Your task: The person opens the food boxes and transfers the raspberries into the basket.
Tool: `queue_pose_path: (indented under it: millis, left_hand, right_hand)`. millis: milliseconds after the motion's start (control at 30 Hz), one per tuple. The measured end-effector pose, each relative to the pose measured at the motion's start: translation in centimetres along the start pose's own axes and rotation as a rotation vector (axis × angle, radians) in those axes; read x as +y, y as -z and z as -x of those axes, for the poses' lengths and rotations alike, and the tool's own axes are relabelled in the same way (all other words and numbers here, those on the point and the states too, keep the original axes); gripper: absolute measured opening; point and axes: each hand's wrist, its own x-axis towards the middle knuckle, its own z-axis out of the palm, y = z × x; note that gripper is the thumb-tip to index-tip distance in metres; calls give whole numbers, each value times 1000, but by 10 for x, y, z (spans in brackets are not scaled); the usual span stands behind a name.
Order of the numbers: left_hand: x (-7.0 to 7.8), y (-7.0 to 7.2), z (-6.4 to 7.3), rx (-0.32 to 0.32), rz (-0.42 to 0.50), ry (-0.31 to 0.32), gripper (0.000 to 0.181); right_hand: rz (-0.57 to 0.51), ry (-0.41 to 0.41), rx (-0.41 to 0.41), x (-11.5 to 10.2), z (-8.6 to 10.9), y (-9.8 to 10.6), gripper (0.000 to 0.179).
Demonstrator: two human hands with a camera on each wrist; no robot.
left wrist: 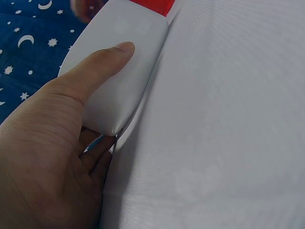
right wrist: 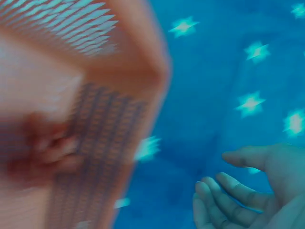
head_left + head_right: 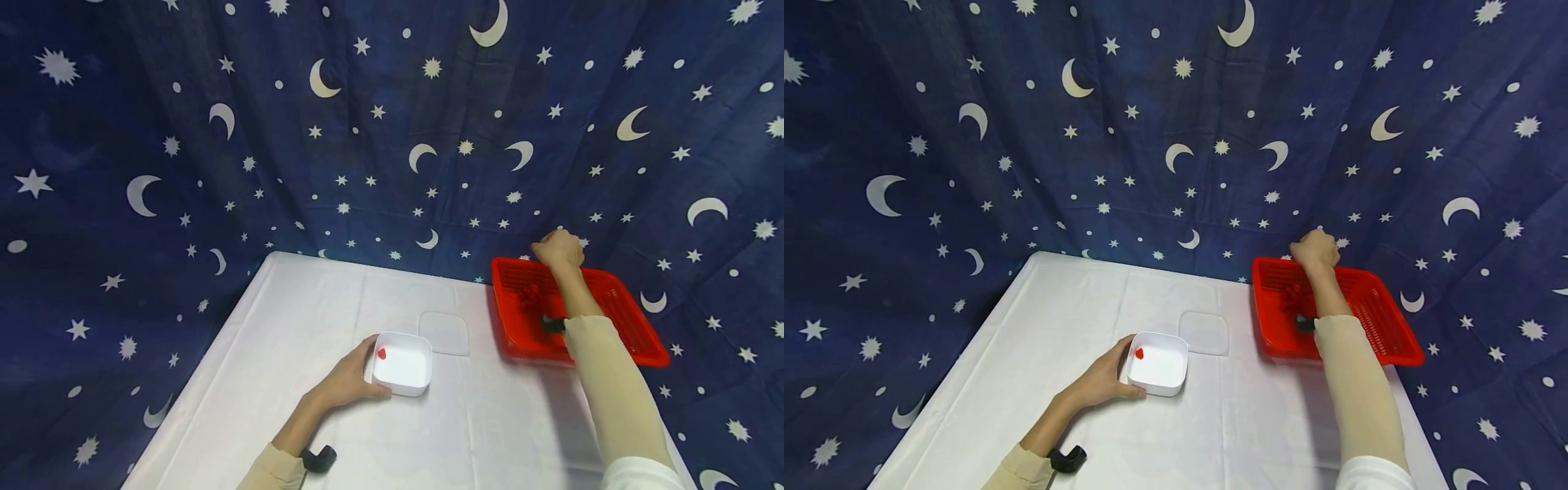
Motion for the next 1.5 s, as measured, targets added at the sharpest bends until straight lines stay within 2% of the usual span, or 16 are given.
queue_pose_path:
  millis: [100,200,400,567,700,800,967,1167,1300,1400,1500]
  left_hand:
    - [0,0,-1,0,-4,0,123]
    - [0,0,-1,-4,-11,-2,123]
    - [0,3,-2,1,-13,-18,122]
    - [0,5,-3,8,-5,-18,123]
    - [-2,3,-4,-3,-9,-19,123]
    - [-3,2,-4,-6,-14,-26,124]
    - [-3,3,-4,4,-1,-50,124]
    - [-3,4,-2,-14,10,-61,124]
    - [-5,2,-2,-20,5,-63,124]
    - [-6,2,-1,-16,-4,-64,124]
    - [-5,2,-1,-22,1,-64,124]
  right_hand:
    - [-93,107,140,-29,14,12,32]
    - [-180,226,228,-57,33,21,29]
    - [-312,472,311,-107,84,21,22]
    - [-378,671,320,-136,131,-5,15]
    - [-378,795,254,-146,165,-34,12]
    - [-344,846,157,-150,189,-57,14]
    - [-264,863,11,-153,218,-93,17]
    - [-161,884,-189,-152,239,-126,16]
    - [-59,881,-310,-151,250,-143,28]
    - [31,900,-327,-149,255,-158,40]
    - [112,910,-287,-147,257,-173,52]
